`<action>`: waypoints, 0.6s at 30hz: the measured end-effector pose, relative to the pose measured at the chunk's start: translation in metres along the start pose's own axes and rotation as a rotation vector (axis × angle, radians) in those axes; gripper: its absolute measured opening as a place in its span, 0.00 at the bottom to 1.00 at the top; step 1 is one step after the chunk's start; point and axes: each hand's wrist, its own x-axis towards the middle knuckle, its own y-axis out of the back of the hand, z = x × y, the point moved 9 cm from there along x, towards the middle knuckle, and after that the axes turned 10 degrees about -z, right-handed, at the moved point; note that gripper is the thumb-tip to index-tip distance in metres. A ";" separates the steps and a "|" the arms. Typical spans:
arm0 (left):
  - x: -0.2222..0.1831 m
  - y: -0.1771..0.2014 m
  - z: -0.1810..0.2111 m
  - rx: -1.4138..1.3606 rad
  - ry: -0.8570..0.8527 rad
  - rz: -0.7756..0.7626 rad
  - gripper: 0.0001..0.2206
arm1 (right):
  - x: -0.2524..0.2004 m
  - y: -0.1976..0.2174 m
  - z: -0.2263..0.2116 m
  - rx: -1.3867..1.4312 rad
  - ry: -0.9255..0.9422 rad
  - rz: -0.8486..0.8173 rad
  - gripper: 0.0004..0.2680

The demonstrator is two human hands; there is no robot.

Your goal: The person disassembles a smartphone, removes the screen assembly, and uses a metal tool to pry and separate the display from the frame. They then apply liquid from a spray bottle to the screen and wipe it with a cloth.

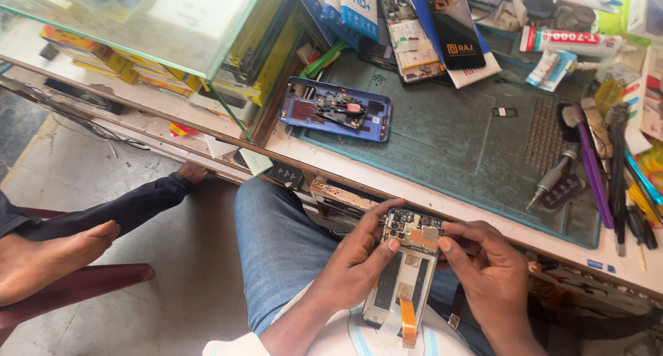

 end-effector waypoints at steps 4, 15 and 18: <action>0.001 -0.001 0.000 -0.035 -0.026 0.005 0.24 | 0.000 0.000 0.000 0.038 0.065 -0.010 0.09; 0.001 0.001 -0.005 -0.003 -0.011 0.032 0.22 | 0.001 0.001 0.025 0.253 -0.035 -0.062 0.11; 0.001 0.002 -0.004 0.020 0.012 0.045 0.22 | 0.004 -0.001 0.027 0.240 -0.060 -0.083 0.12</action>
